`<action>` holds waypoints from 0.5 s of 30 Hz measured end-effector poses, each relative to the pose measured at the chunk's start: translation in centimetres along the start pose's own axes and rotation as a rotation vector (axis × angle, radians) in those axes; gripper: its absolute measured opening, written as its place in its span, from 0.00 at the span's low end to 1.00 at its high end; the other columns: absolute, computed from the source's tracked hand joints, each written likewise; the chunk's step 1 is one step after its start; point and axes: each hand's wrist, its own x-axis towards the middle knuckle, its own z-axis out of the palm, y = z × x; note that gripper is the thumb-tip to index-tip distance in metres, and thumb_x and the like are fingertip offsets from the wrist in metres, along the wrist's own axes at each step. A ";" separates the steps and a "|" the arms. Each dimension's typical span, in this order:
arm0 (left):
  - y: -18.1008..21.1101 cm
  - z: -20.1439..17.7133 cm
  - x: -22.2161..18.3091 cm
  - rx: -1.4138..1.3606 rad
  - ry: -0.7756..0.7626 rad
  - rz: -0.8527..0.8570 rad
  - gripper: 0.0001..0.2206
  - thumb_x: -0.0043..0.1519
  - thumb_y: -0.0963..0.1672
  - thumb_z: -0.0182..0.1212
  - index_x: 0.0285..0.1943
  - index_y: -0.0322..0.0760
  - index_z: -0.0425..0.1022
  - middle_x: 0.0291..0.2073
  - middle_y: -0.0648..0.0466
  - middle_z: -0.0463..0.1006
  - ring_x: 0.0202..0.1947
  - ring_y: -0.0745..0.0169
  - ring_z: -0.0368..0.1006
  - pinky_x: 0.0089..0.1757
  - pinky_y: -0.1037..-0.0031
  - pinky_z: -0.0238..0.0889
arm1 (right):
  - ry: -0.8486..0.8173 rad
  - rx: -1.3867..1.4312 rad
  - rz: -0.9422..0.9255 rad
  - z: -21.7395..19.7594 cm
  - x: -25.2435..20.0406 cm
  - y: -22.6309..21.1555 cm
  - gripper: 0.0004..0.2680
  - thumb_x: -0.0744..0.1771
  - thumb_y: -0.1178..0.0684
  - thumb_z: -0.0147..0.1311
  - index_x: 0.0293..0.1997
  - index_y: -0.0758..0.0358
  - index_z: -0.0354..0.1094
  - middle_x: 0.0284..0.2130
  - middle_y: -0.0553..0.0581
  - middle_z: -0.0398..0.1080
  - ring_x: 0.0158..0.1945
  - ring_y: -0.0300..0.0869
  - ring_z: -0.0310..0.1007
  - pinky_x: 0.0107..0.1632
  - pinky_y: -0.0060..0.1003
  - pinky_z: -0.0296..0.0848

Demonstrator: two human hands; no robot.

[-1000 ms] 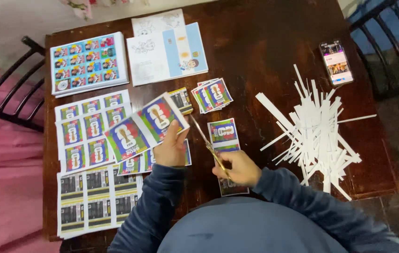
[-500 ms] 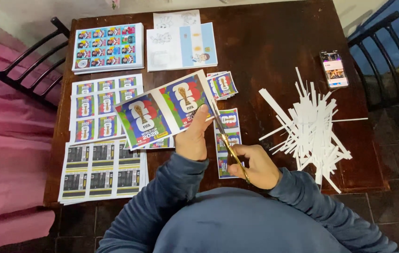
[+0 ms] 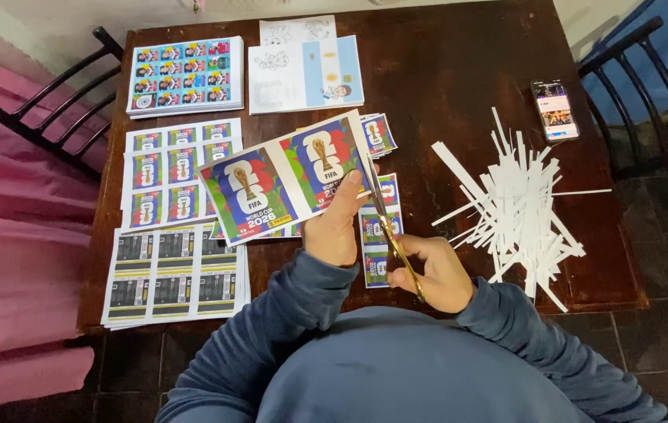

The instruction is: Cutting out printed World Cup 2026 stickers from a sheet using scissors.

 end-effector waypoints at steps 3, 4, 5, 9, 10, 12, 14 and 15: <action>0.2 0.1 -0.1 -0.020 -0.045 0.000 0.15 0.66 0.39 0.59 0.63 0.30 0.71 0.50 0.47 0.80 0.49 0.57 0.79 0.47 0.64 0.75 | 0.000 -0.009 0.024 -0.1 -0.2 0.5 0.19 0.65 0.38 0.60 0.43 0.70 0.74 0.27 0.53 0.78 0.32 0.34 0.74 0.40 0.32 0.75; 0.2 0.1 -0.1 -0.021 -0.046 0.000 0.15 0.66 0.39 0.59 0.63 0.30 0.71 0.50 0.47 0.80 0.49 0.57 0.79 0.47 0.64 0.75 | 0.000 -0.009 0.024 -0.1 -0.2 0.5 0.19 0.65 0.38 0.60 0.43 0.70 0.74 0.27 0.53 0.78 0.32 0.34 0.74 0.40 0.32 0.75; 0.3 0.1 -0.2 -0.019 -0.048 -0.003 0.15 0.66 0.39 0.59 0.63 0.30 0.71 0.51 0.47 0.80 0.49 0.56 0.79 0.47 0.64 0.75 | -0.004 0.014 0.027 -0.2 -0.2 0.5 0.19 0.65 0.38 0.60 0.42 0.70 0.74 0.27 0.53 0.78 0.32 0.34 0.76 0.40 0.32 0.75; 0.4 0.2 -0.4 -0.030 -0.063 -0.001 0.15 0.67 0.39 0.60 0.63 0.29 0.71 0.51 0.46 0.80 0.50 0.54 0.79 0.48 0.63 0.75 | -0.013 0.060 0.008 -0.2 -0.2 0.6 0.19 0.66 0.37 0.60 0.40 0.70 0.74 0.27 0.53 0.79 0.31 0.35 0.78 0.39 0.32 0.76; 0.4 0.2 -0.4 -0.030 -0.063 -0.003 0.15 0.67 0.39 0.60 0.63 0.29 0.71 0.51 0.46 0.80 0.50 0.54 0.79 0.48 0.63 0.75 | -0.012 0.060 0.010 -0.2 -0.2 0.4 0.19 0.66 0.37 0.60 0.40 0.70 0.74 0.27 0.53 0.79 0.31 0.35 0.78 0.39 0.32 0.76; 0.3 0.2 -0.3 -0.046 -0.085 0.009 0.15 0.67 0.39 0.60 0.63 0.29 0.71 0.51 0.46 0.80 0.51 0.55 0.79 0.49 0.64 0.74 | -0.006 0.041 0.006 -0.2 -0.1 0.0 0.19 0.66 0.37 0.59 0.40 0.70 0.74 0.26 0.53 0.78 0.31 0.35 0.78 0.39 0.31 0.76; 0.3 0.1 -0.3 -0.045 -0.084 0.010 0.15 0.67 0.39 0.60 0.63 0.29 0.71 0.51 0.46 0.80 0.51 0.55 0.79 0.49 0.64 0.75 | -0.006 0.036 0.010 -0.2 -0.2 0.5 0.19 0.66 0.36 0.59 0.40 0.70 0.74 0.26 0.53 0.78 0.31 0.35 0.78 0.38 0.31 0.76; 0.3 0.1 -0.3 -0.043 -0.083 0.011 0.15 0.67 0.40 0.60 0.63 0.29 0.71 0.51 0.46 0.80 0.51 0.56 0.79 0.49 0.64 0.75 | -0.006 0.031 0.013 -0.2 -0.2 0.7 0.19 0.66 0.36 0.59 0.40 0.69 0.74 0.26 0.53 0.78 0.30 0.35 0.78 0.38 0.31 0.76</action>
